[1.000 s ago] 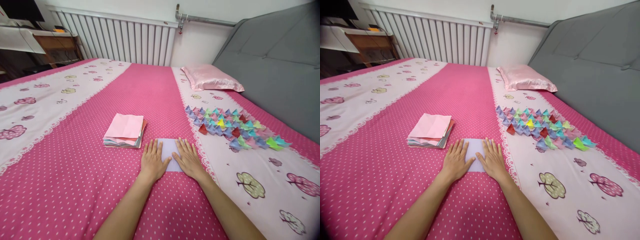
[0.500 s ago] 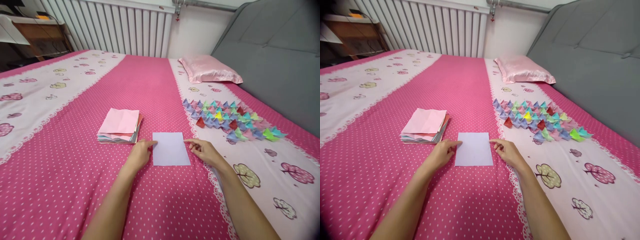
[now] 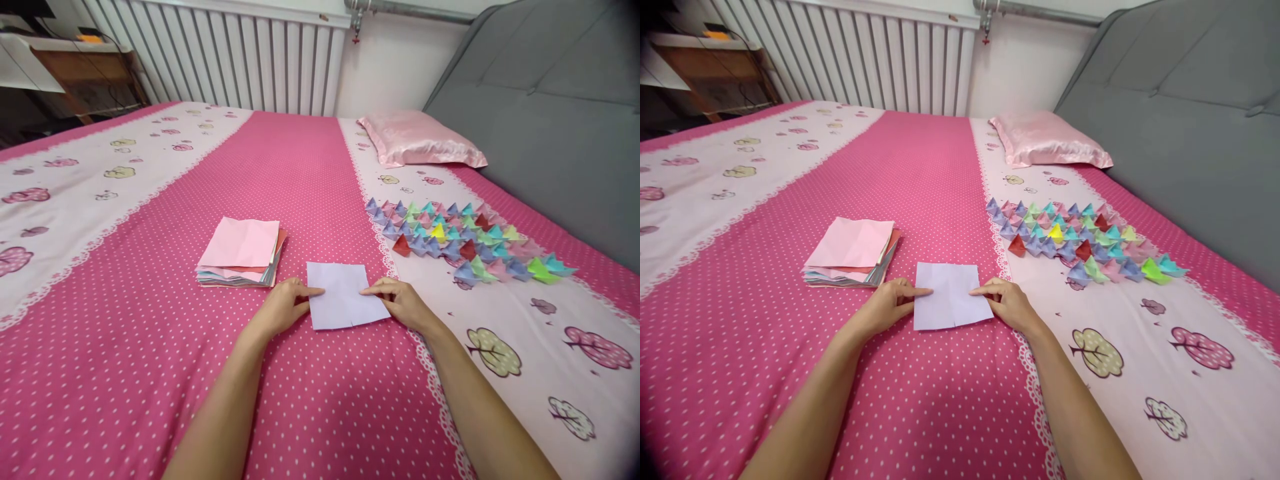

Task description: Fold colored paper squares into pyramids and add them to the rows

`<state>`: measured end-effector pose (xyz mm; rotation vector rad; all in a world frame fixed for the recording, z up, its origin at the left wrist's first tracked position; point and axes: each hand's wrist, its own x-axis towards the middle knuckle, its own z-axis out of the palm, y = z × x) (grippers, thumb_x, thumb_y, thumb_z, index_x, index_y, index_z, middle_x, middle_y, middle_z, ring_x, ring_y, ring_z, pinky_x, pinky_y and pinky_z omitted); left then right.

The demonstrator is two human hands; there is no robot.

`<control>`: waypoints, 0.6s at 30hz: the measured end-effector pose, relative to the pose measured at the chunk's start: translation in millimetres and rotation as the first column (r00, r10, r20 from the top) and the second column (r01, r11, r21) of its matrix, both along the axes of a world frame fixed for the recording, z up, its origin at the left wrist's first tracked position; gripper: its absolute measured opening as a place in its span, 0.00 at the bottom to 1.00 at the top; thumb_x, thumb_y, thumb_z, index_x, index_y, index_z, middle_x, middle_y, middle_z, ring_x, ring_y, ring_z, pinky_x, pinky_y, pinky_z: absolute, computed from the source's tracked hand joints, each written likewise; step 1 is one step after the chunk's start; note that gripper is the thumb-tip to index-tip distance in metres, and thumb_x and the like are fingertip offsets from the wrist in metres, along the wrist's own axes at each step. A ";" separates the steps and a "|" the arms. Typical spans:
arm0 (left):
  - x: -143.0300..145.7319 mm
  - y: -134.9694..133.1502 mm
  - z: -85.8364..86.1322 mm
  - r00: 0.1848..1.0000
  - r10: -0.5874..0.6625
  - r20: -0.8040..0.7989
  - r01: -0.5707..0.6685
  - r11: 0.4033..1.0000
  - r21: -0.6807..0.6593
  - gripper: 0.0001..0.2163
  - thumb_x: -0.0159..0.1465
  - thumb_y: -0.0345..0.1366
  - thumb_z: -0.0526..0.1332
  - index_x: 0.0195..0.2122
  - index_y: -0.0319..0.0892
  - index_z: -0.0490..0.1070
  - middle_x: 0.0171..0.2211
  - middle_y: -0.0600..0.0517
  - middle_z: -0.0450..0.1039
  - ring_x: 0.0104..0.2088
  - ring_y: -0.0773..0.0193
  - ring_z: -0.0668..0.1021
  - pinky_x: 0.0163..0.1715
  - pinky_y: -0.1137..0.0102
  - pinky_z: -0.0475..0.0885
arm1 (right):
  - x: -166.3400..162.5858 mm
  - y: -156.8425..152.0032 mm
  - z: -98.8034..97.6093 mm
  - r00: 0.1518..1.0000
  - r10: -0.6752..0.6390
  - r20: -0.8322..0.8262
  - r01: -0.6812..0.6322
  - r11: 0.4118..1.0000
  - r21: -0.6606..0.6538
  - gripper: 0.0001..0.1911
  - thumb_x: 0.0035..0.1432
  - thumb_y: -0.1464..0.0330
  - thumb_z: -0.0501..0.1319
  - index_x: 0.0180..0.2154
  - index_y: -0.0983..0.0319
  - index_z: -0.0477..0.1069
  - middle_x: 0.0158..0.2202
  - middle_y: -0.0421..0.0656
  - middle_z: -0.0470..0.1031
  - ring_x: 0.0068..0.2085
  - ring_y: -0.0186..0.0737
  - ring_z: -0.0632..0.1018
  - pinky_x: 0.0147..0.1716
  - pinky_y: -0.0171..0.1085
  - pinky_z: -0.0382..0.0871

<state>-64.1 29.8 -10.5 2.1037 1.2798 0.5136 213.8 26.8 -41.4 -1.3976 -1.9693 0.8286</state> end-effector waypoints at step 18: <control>42.3 -12.5 2.1 0.736 0.612 -0.289 -0.580 0.790 0.197 0.10 0.59 0.36 0.55 0.40 0.38 0.66 0.36 0.44 0.73 0.35 0.55 0.75 0.32 0.65 0.67 | -40.9 -3.7 4.9 0.817 -0.537 0.210 0.495 0.840 0.222 0.18 0.46 0.54 0.61 0.35 0.59 0.69 0.31 0.41 0.75 0.32 0.43 0.75 0.29 0.38 0.66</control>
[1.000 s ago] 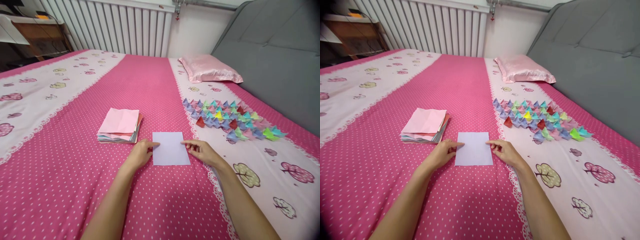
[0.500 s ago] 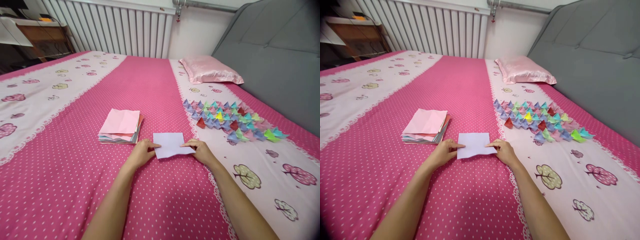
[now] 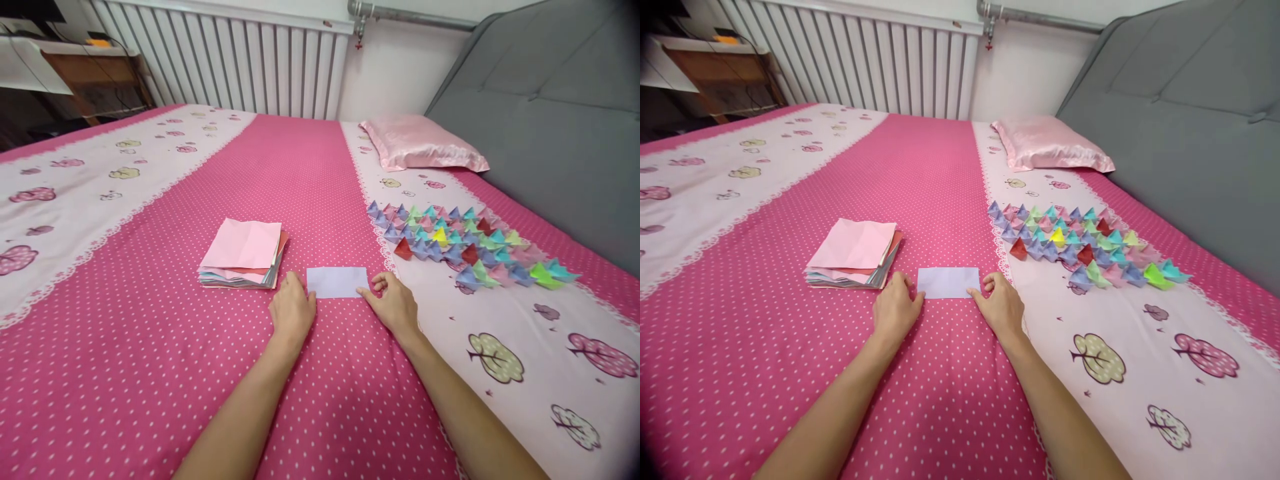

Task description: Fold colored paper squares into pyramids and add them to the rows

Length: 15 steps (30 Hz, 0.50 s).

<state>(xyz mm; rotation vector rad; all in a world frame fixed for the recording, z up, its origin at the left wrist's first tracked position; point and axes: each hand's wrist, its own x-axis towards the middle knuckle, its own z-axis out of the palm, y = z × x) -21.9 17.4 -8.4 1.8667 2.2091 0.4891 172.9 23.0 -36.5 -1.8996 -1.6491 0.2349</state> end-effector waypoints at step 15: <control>5.8 0.7 -32.6 0.857 -0.456 -0.240 0.467 0.884 -0.011 0.28 0.64 0.46 0.43 0.62 0.33 0.49 0.63 0.43 0.48 0.63 0.56 0.51 0.61 0.59 0.44 | -16.2 -3.1 -7.0 0.762 0.555 0.333 -0.489 0.831 -0.265 0.31 0.62 0.52 0.41 0.63 0.56 0.42 0.66 0.42 0.42 0.65 0.47 0.45 0.61 0.53 0.39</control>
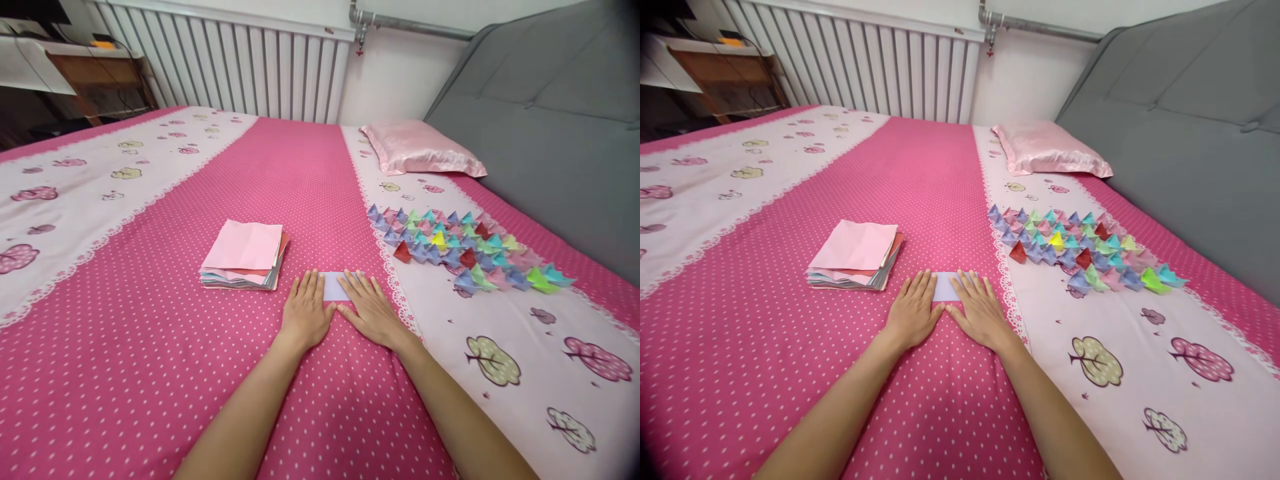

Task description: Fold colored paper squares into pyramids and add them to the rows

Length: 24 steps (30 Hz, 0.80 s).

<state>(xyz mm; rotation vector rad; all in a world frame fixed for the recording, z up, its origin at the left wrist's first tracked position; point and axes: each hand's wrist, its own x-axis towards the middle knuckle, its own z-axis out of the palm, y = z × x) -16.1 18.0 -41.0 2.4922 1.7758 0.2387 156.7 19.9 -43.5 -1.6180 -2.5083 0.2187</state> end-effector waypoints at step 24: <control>4.1 -26.5 59.4 0.822 0.383 0.421 -0.207 0.891 -0.405 0.23 0.60 0.53 0.48 0.26 0.37 0.70 0.25 0.45 0.72 0.30 0.55 0.76 0.32 0.63 0.68 | 24.4 7.2 10.9 0.924 0.076 -0.374 0.113 0.882 0.457 0.11 0.55 0.70 0.54 0.35 0.56 0.75 0.39 0.41 0.79 0.48 0.43 0.74 0.56 0.52 0.55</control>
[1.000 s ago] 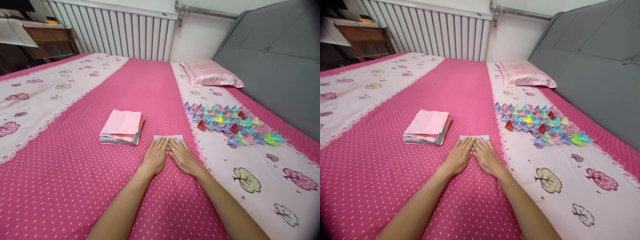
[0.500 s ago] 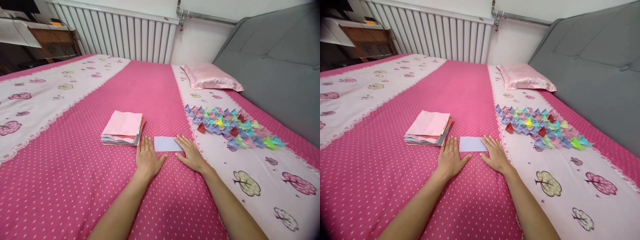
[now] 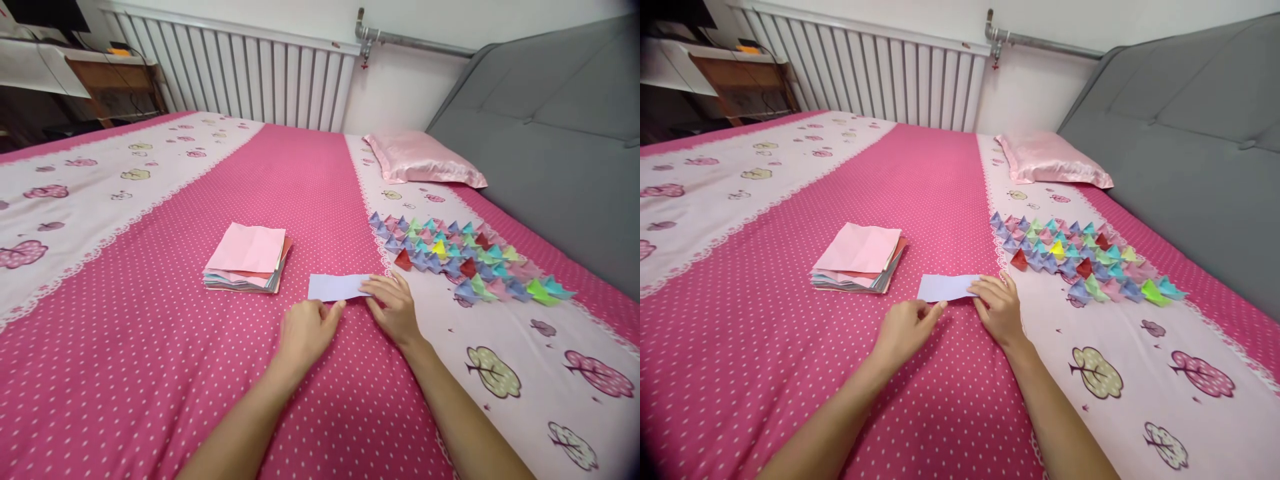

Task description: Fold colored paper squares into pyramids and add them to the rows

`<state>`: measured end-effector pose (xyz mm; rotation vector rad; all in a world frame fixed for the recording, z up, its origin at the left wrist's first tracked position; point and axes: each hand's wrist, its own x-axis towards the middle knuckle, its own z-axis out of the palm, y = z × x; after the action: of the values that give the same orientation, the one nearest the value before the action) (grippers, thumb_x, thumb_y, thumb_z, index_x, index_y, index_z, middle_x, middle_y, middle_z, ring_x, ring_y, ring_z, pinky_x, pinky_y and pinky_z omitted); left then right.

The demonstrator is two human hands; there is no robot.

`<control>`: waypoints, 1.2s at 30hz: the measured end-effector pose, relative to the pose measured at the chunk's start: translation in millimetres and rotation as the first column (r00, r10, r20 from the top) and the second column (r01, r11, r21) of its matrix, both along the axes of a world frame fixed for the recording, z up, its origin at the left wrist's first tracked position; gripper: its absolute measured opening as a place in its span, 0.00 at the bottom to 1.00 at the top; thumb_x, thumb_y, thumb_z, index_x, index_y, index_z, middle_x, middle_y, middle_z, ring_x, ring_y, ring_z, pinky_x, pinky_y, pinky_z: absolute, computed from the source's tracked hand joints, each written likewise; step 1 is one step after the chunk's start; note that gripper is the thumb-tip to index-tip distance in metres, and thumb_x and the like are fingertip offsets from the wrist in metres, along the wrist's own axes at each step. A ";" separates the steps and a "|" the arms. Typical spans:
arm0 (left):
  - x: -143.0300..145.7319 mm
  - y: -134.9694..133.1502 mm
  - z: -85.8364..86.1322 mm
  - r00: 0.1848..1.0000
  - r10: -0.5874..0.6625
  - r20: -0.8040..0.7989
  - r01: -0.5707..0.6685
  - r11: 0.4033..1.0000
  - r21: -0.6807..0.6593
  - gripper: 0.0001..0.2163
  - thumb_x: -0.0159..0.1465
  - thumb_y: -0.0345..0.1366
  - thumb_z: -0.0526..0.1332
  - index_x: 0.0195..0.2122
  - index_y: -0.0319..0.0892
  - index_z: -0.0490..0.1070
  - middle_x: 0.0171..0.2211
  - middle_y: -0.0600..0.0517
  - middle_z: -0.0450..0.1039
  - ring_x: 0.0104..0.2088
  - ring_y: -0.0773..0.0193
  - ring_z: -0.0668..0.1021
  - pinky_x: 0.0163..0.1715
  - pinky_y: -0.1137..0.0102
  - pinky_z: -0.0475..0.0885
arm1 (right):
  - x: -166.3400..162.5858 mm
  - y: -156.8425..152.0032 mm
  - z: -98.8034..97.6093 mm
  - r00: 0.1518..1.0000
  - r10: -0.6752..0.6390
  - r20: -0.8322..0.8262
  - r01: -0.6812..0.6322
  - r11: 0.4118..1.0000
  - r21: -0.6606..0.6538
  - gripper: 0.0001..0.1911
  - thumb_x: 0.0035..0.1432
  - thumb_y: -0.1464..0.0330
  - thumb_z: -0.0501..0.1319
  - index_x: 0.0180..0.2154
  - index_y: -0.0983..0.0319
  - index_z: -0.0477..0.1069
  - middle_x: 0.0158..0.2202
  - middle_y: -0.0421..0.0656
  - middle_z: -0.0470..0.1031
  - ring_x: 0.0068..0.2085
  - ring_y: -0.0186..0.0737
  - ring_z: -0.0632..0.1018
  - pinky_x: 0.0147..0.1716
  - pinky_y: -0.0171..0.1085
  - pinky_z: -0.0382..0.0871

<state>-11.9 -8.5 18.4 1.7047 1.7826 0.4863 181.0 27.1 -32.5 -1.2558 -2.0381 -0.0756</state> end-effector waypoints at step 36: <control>-16.8 6.4 -3.8 -0.009 0.193 0.981 0.505 0.848 -0.162 0.22 0.54 0.36 0.66 0.50 0.37 0.68 0.51 0.41 0.69 0.50 0.55 0.72 0.53 0.60 0.63 | -36.4 -36.3 30.7 0.885 -0.018 -0.466 -0.109 0.963 -0.245 0.06 0.51 0.64 0.63 0.28 0.60 0.75 0.45 0.47 0.72 0.47 0.46 0.72 0.47 0.46 0.64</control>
<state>-28.7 -2.1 14.6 0.6273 0.4147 0.7738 144.6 -9.2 -1.9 -1.2374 -1.6874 0.4953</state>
